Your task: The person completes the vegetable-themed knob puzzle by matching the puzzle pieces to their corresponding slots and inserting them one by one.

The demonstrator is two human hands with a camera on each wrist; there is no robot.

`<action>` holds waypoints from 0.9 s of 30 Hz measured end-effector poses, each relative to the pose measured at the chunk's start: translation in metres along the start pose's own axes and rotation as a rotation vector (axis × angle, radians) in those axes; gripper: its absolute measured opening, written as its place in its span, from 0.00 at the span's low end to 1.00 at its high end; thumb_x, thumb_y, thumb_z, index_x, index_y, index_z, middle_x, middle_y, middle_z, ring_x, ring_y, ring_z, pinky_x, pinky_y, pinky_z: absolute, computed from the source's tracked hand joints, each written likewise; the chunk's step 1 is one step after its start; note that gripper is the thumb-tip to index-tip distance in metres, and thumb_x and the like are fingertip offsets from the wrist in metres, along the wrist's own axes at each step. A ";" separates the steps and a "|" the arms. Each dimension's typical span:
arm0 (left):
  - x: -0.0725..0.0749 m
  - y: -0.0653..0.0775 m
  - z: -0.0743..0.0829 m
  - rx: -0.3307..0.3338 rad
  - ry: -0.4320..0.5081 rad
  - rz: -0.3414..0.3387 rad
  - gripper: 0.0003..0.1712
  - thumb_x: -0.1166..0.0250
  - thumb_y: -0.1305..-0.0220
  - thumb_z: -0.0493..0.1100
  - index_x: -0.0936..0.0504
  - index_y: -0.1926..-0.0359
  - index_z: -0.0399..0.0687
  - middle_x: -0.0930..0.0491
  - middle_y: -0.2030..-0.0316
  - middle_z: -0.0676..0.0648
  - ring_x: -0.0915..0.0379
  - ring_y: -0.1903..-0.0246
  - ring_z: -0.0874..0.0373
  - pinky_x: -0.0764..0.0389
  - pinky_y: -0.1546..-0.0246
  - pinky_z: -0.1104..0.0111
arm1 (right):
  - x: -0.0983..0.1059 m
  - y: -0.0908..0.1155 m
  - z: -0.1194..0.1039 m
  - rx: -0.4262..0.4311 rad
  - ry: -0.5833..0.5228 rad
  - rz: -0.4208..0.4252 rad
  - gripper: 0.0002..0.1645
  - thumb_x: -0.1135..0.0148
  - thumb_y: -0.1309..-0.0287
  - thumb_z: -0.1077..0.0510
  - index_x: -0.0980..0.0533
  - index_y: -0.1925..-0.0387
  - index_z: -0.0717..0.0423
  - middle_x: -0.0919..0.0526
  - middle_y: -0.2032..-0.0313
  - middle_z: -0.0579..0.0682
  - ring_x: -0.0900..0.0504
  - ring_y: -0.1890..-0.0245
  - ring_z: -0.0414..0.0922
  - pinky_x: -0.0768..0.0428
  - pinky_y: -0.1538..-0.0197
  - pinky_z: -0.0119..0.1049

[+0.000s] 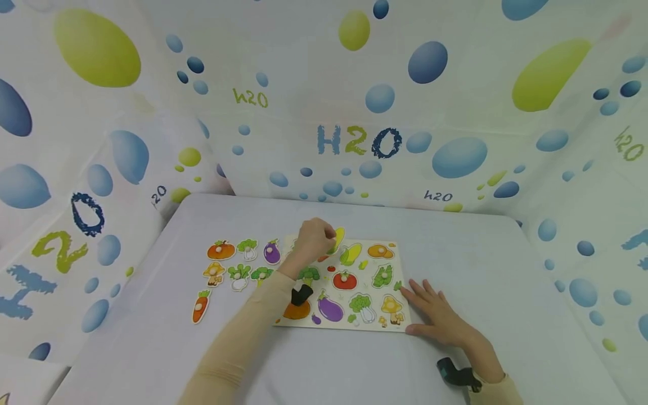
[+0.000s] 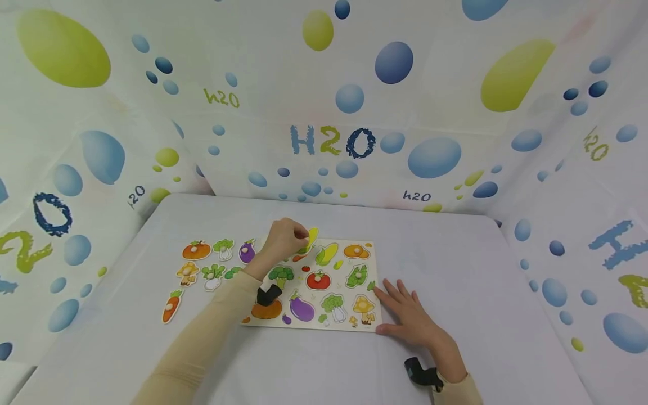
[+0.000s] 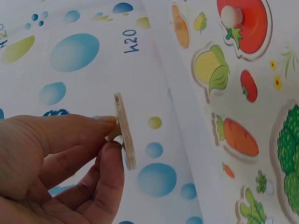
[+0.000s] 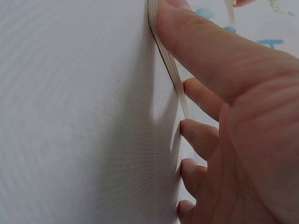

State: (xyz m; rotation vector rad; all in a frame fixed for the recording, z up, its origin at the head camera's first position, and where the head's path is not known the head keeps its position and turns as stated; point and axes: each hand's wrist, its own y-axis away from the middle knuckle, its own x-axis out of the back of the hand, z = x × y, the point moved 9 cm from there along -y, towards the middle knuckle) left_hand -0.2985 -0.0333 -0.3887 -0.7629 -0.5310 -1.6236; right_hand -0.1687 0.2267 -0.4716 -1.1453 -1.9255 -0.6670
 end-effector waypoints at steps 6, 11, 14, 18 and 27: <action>-0.018 -0.008 0.006 -0.013 -0.009 -0.034 0.08 0.35 0.42 0.32 0.12 0.63 0.36 0.13 0.63 0.41 0.19 0.61 0.48 0.18 0.62 0.62 | 0.000 0.000 0.000 -0.031 0.002 -0.027 0.50 0.31 0.49 0.40 0.38 0.28 0.52 0.45 0.27 0.64 0.57 0.28 0.73 0.59 0.36 0.76; -0.032 -0.015 0.006 0.011 -0.032 -0.055 0.09 0.35 0.42 0.33 0.12 0.61 0.37 0.14 0.61 0.41 0.20 0.61 0.49 0.18 0.62 0.64 | 0.000 -0.001 0.001 -0.050 0.001 -0.035 0.51 0.30 0.50 0.41 0.38 0.28 0.52 0.46 0.26 0.64 0.57 0.27 0.72 0.60 0.35 0.75; -0.038 -0.018 0.006 0.016 -0.044 -0.061 0.09 0.36 0.41 0.33 0.13 0.60 0.37 0.14 0.59 0.41 0.20 0.59 0.49 0.18 0.60 0.64 | 0.000 -0.001 0.001 -0.057 0.000 -0.040 0.51 0.30 0.50 0.41 0.39 0.28 0.53 0.46 0.26 0.63 0.58 0.27 0.71 0.60 0.35 0.74; -0.045 -0.021 0.006 0.016 -0.055 -0.066 0.09 0.35 0.42 0.32 0.13 0.61 0.36 0.15 0.59 0.41 0.20 0.60 0.50 0.18 0.59 0.63 | 0.001 0.000 0.000 -0.052 -0.010 -0.036 0.51 0.30 0.50 0.41 0.38 0.28 0.54 0.46 0.26 0.64 0.58 0.28 0.72 0.61 0.35 0.75; -0.062 -0.027 -0.001 0.029 -0.054 -0.114 0.08 0.38 0.43 0.31 0.12 0.65 0.39 0.15 0.59 0.41 0.22 0.63 0.49 0.18 0.60 0.49 | -0.001 -0.001 0.001 -0.047 -0.007 -0.031 0.51 0.30 0.50 0.41 0.38 0.28 0.53 0.45 0.26 0.64 0.57 0.27 0.72 0.60 0.35 0.75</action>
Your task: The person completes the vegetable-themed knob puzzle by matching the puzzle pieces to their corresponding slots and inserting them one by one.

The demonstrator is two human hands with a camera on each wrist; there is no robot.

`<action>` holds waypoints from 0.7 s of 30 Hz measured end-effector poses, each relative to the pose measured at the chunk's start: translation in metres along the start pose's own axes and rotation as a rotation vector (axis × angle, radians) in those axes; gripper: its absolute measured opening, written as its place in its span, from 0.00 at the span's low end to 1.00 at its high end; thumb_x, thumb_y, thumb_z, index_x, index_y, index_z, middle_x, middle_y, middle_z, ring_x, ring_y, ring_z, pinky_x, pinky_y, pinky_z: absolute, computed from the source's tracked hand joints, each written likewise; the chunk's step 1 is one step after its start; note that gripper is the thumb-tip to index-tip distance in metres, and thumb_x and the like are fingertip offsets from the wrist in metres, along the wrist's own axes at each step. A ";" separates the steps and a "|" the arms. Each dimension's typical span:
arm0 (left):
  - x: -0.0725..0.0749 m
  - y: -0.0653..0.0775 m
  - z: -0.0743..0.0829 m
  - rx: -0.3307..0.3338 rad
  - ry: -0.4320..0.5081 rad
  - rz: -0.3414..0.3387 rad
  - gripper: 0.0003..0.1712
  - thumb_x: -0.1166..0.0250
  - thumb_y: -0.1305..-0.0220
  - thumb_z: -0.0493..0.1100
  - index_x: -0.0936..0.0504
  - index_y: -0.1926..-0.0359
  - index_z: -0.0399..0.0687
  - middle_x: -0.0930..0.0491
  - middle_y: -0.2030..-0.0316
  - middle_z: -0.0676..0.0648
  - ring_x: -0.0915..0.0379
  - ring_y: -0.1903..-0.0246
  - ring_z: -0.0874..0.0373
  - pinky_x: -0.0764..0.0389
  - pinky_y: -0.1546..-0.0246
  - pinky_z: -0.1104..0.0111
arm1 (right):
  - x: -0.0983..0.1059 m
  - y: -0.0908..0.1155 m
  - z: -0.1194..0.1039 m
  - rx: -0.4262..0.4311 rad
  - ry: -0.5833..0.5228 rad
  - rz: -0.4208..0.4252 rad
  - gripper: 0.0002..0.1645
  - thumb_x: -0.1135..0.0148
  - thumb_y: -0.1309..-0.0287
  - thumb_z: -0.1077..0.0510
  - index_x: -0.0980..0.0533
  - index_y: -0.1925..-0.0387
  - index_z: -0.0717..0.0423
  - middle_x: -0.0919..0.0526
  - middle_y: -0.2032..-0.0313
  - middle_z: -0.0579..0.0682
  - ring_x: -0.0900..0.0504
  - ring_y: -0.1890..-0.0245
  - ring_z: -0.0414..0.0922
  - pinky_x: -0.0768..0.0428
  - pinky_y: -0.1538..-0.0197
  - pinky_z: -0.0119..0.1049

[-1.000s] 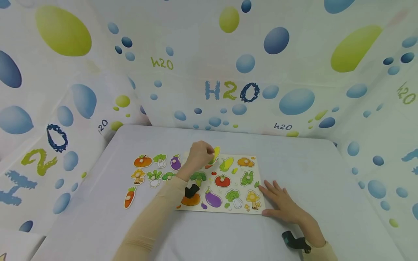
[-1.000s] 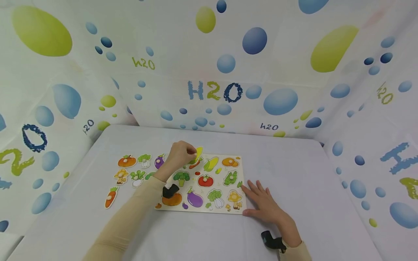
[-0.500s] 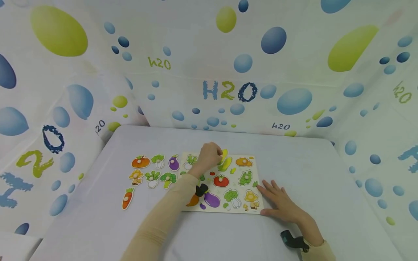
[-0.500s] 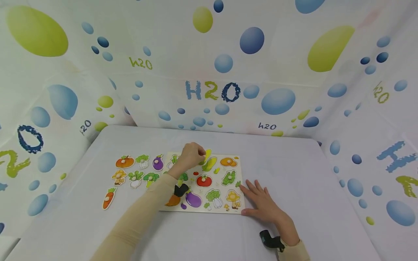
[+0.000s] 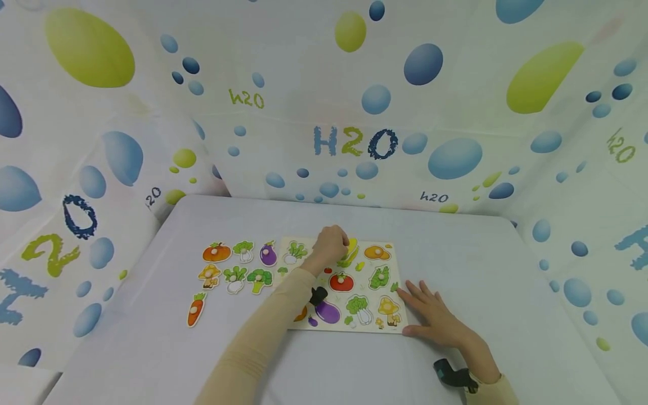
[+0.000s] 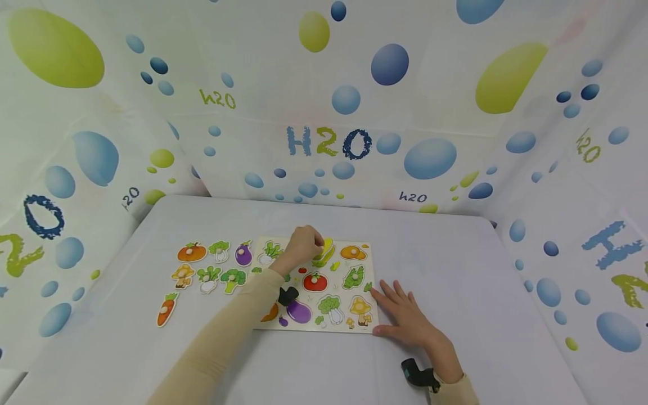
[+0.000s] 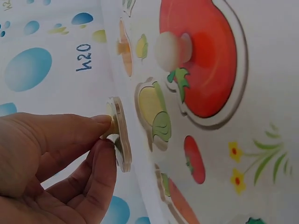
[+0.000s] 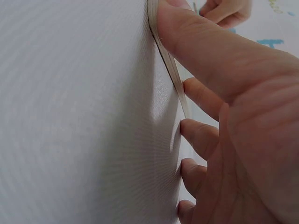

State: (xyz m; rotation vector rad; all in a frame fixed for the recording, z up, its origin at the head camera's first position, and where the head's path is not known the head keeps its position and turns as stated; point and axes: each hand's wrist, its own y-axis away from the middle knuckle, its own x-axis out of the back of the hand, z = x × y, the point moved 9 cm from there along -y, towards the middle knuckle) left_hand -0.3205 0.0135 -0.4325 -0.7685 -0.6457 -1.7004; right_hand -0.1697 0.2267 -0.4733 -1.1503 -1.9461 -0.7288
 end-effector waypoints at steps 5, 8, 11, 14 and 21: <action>-0.007 -0.002 -0.001 -0.021 -0.037 -0.009 0.08 0.38 0.42 0.31 0.12 0.66 0.39 0.15 0.60 0.42 0.21 0.63 0.48 0.17 0.60 0.50 | -0.002 -0.001 0.003 -0.012 -0.006 -0.013 0.51 0.30 0.50 0.40 0.38 0.28 0.52 0.47 0.26 0.63 0.58 0.27 0.71 0.61 0.35 0.75; -0.010 -0.003 0.001 -0.048 -0.047 -0.011 0.07 0.37 0.42 0.30 0.12 0.67 0.38 0.15 0.61 0.42 0.20 0.63 0.48 0.18 0.60 0.59 | -0.002 -0.001 0.003 -0.012 -0.006 -0.011 0.51 0.30 0.51 0.40 0.38 0.28 0.52 0.46 0.26 0.63 0.58 0.27 0.71 0.61 0.35 0.75; -0.012 -0.003 0.002 -0.056 -0.067 -0.014 0.07 0.37 0.42 0.31 0.12 0.67 0.38 0.14 0.62 0.42 0.20 0.63 0.49 0.18 0.60 0.61 | -0.002 -0.001 0.002 -0.014 -0.006 -0.011 0.51 0.30 0.51 0.40 0.38 0.28 0.52 0.46 0.26 0.63 0.58 0.27 0.70 0.61 0.34 0.74; -0.014 -0.004 0.002 -0.058 -0.094 -0.021 0.07 0.37 0.41 0.32 0.12 0.68 0.38 0.14 0.64 0.43 0.20 0.64 0.50 0.18 0.61 0.62 | -0.001 0.000 0.001 -0.014 -0.006 -0.012 0.51 0.30 0.51 0.41 0.38 0.28 0.52 0.46 0.26 0.63 0.58 0.27 0.70 0.61 0.34 0.74; -0.020 -0.004 0.000 -0.037 -0.120 -0.040 0.06 0.36 0.41 0.33 0.13 0.66 0.37 0.15 0.63 0.43 0.21 0.64 0.51 0.18 0.57 0.61 | 0.000 0.000 -0.002 -0.003 0.003 -0.005 0.51 0.29 0.50 0.42 0.38 0.29 0.54 0.46 0.26 0.65 0.57 0.27 0.72 0.60 0.35 0.75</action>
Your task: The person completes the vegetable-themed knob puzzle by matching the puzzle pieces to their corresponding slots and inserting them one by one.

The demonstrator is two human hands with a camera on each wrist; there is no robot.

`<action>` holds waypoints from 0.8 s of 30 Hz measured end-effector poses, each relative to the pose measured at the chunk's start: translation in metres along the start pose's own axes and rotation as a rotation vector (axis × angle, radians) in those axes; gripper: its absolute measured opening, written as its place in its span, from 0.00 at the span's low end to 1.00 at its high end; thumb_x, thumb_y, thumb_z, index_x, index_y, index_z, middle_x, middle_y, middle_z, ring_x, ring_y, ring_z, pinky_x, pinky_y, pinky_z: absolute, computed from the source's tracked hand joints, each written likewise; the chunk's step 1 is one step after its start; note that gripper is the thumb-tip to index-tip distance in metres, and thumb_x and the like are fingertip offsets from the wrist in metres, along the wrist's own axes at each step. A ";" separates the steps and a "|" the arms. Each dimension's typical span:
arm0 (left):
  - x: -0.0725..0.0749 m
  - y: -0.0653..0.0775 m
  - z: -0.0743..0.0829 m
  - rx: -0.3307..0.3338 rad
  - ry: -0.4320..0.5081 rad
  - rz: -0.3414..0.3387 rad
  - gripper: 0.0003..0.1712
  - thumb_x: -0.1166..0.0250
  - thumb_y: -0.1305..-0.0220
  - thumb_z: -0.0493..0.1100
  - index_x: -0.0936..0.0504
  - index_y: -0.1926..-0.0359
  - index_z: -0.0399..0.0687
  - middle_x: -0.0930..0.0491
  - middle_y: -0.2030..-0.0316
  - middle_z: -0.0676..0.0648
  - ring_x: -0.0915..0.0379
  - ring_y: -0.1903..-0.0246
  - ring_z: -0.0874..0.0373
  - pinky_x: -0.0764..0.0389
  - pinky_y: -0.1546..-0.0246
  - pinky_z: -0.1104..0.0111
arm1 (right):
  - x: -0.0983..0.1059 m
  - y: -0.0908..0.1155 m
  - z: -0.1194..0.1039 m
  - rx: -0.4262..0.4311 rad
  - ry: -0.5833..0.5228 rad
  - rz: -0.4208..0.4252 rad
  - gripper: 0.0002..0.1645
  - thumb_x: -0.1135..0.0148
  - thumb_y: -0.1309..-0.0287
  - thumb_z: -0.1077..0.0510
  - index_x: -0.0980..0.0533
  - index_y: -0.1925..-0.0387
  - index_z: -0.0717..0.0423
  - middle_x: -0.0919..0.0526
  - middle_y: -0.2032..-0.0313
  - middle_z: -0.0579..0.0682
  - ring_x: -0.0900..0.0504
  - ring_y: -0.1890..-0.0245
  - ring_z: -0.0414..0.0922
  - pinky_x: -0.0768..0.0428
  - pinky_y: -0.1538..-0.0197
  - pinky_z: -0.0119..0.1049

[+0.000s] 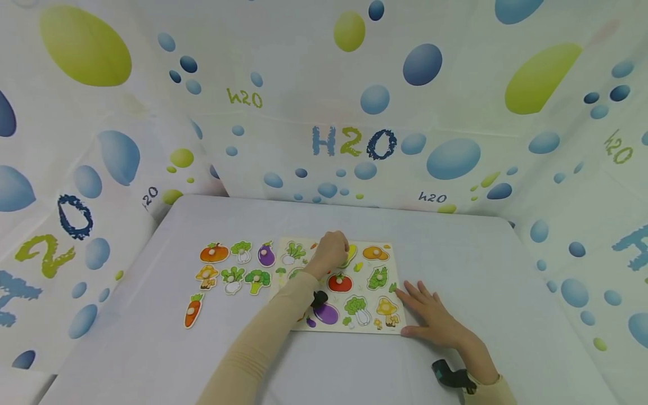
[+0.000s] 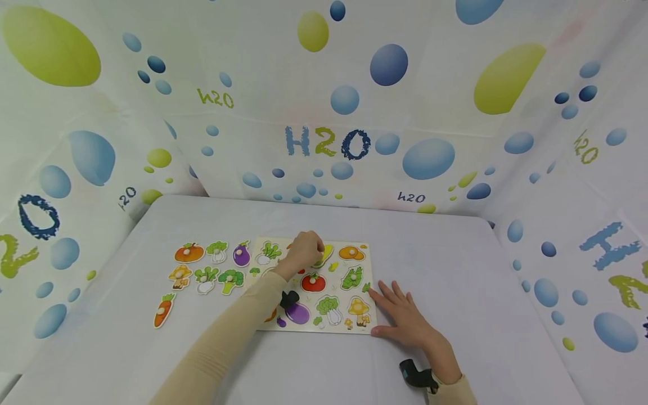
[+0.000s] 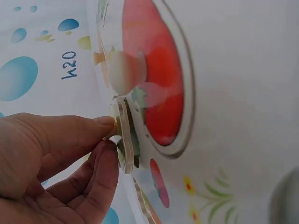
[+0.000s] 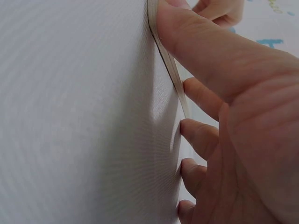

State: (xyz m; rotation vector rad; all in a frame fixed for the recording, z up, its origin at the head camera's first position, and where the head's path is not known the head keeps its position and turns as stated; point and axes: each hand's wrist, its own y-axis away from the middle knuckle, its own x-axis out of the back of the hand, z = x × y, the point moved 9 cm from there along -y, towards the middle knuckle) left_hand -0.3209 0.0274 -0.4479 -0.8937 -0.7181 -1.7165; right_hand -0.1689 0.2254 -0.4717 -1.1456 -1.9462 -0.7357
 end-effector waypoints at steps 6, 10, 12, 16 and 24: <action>-0.003 0.001 -0.003 0.023 0.014 -0.015 0.07 0.37 0.41 0.31 0.13 0.64 0.37 0.14 0.60 0.42 0.20 0.62 0.50 0.18 0.57 0.61 | -0.001 0.000 -0.002 -0.015 -0.003 -0.011 0.51 0.30 0.50 0.41 0.38 0.28 0.53 0.46 0.26 0.63 0.58 0.27 0.71 0.60 0.34 0.74; -0.005 0.001 -0.004 0.025 0.024 -0.020 0.08 0.38 0.40 0.31 0.13 0.62 0.37 0.15 0.59 0.42 0.21 0.61 0.50 0.18 0.56 0.61 | 0.001 0.001 -0.004 -0.009 -0.011 -0.005 0.51 0.30 0.50 0.41 0.38 0.28 0.54 0.46 0.26 0.64 0.58 0.27 0.72 0.60 0.34 0.74; -0.006 0.001 -0.004 0.020 0.031 -0.019 0.08 0.38 0.41 0.31 0.13 0.63 0.36 0.15 0.60 0.42 0.21 0.62 0.51 0.18 0.56 0.61 | 0.002 0.001 -0.004 -0.005 -0.013 -0.003 0.51 0.30 0.50 0.41 0.38 0.28 0.54 0.46 0.26 0.65 0.58 0.28 0.72 0.61 0.35 0.74; -0.007 0.002 -0.003 0.014 0.028 -0.015 0.09 0.40 0.41 0.30 0.13 0.64 0.36 0.15 0.62 0.43 0.23 0.65 0.53 0.19 0.57 0.62 | 0.003 0.001 -0.004 -0.007 -0.005 -0.006 0.51 0.30 0.49 0.41 0.38 0.28 0.54 0.47 0.26 0.64 0.58 0.27 0.72 0.60 0.35 0.74; -0.008 0.002 -0.003 0.016 0.030 -0.018 0.10 0.40 0.40 0.31 0.13 0.62 0.36 0.15 0.60 0.42 0.22 0.66 0.53 0.18 0.58 0.63 | 0.005 0.001 -0.006 -0.006 -0.008 -0.005 0.50 0.30 0.49 0.42 0.38 0.29 0.56 0.46 0.27 0.65 0.58 0.28 0.73 0.60 0.35 0.75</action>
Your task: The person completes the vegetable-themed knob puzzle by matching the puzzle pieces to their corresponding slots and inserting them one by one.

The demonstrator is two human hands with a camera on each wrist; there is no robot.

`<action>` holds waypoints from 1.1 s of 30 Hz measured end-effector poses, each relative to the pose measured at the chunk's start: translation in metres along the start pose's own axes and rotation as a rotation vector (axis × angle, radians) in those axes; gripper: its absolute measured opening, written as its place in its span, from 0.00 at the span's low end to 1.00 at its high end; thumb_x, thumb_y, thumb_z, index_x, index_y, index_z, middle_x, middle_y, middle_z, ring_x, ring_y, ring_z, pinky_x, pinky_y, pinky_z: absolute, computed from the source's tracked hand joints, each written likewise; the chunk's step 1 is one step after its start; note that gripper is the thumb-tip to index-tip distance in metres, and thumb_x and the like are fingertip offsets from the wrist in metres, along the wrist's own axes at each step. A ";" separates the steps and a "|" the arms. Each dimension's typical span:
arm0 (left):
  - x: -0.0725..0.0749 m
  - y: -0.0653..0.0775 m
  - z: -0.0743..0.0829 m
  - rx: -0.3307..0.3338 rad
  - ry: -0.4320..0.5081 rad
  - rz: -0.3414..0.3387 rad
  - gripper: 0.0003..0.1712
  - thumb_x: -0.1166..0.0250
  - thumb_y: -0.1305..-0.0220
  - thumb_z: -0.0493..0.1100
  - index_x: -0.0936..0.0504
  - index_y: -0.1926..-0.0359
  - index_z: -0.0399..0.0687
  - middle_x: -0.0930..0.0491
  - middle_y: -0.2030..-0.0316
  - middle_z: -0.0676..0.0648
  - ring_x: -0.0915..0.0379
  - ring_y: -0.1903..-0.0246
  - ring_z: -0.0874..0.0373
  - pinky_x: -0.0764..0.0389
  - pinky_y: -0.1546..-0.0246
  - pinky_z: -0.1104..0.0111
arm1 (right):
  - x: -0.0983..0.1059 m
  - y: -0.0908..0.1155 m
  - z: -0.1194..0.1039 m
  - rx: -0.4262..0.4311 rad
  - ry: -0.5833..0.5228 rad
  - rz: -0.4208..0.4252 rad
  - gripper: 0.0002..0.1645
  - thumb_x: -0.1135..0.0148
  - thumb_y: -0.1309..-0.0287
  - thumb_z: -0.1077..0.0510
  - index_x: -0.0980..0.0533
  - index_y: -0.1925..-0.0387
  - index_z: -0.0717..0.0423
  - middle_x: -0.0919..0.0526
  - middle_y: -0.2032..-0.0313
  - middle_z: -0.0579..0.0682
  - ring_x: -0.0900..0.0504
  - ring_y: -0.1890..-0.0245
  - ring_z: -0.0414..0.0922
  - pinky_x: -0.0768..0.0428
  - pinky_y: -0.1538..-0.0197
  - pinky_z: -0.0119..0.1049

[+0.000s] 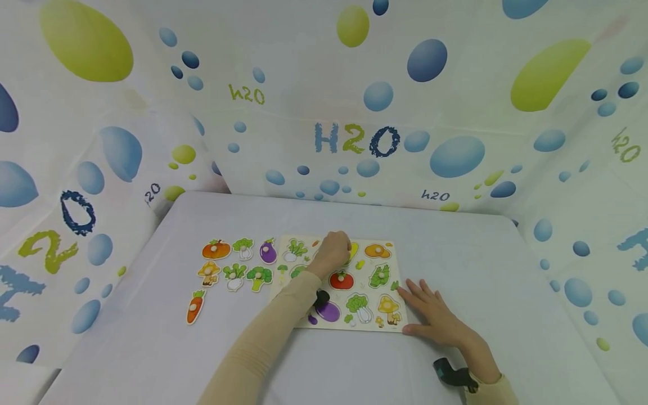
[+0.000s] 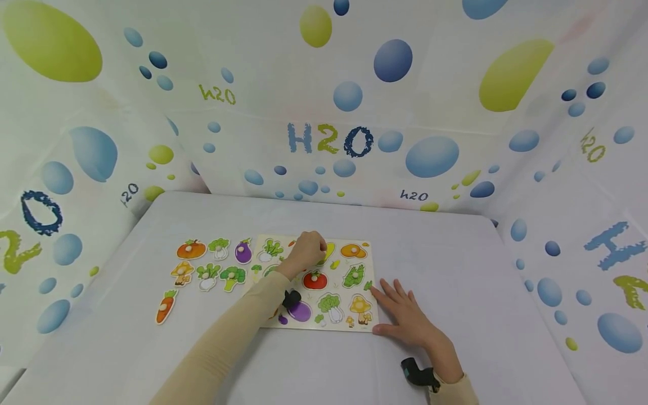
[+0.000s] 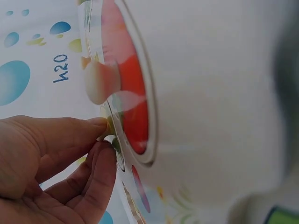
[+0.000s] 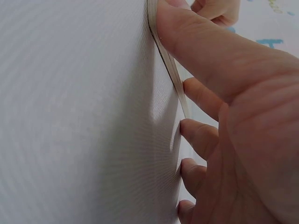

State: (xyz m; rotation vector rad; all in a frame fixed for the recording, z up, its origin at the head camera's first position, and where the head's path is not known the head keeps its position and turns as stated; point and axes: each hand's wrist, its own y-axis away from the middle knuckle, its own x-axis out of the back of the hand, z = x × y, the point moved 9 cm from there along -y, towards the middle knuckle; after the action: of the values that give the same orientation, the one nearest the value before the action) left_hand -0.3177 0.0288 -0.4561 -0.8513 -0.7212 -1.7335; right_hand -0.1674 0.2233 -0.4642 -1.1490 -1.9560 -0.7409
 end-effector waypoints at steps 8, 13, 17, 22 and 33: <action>0.001 0.000 0.000 -0.009 0.024 0.019 0.09 0.40 0.40 0.31 0.13 0.65 0.36 0.15 0.66 0.43 0.27 0.73 0.56 0.21 0.66 0.68 | 0.000 0.000 0.001 -0.001 0.003 0.000 0.50 0.30 0.49 0.42 0.38 0.28 0.55 0.47 0.26 0.64 0.58 0.27 0.72 0.60 0.35 0.75; 0.001 -0.001 -0.003 0.010 0.041 0.010 0.11 0.40 0.39 0.31 0.13 0.59 0.35 0.15 0.56 0.41 0.21 0.62 0.53 0.18 0.55 0.62 | 0.001 0.000 0.001 -0.001 -0.003 0.004 0.50 0.30 0.49 0.42 0.38 0.28 0.54 0.47 0.26 0.64 0.58 0.27 0.72 0.61 0.35 0.74; 0.001 0.002 -0.002 0.015 0.040 -0.002 0.12 0.40 0.39 0.32 0.14 0.57 0.34 0.16 0.55 0.40 0.21 0.59 0.50 0.19 0.53 0.61 | -0.001 0.000 0.003 -0.005 -0.015 -0.005 0.50 0.30 0.49 0.42 0.38 0.28 0.54 0.47 0.26 0.64 0.59 0.27 0.72 0.62 0.34 0.74; 0.017 0.011 0.001 -0.003 0.068 0.029 0.14 0.36 0.40 0.32 0.16 0.52 0.33 0.17 0.52 0.38 0.20 0.53 0.46 0.19 0.52 0.58 | -0.004 0.000 0.006 -0.026 -0.019 -0.026 0.51 0.30 0.49 0.41 0.39 0.28 0.53 0.48 0.26 0.64 0.60 0.27 0.71 0.63 0.34 0.74; 0.089 0.058 0.001 -0.105 0.105 0.212 0.13 0.33 0.41 0.35 0.14 0.55 0.35 0.15 0.62 0.39 0.21 0.63 0.50 0.19 0.57 0.60 | -0.005 -0.002 0.009 -0.032 -0.002 -0.022 0.51 0.31 0.49 0.40 0.39 0.27 0.52 0.48 0.25 0.63 0.60 0.26 0.70 0.63 0.34 0.73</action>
State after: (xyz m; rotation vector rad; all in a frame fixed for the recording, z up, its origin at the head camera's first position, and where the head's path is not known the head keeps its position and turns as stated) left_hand -0.2816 -0.0345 -0.3786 -0.8683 -0.4558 -1.6233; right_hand -0.1701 0.2267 -0.4734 -1.1495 -1.9681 -0.7856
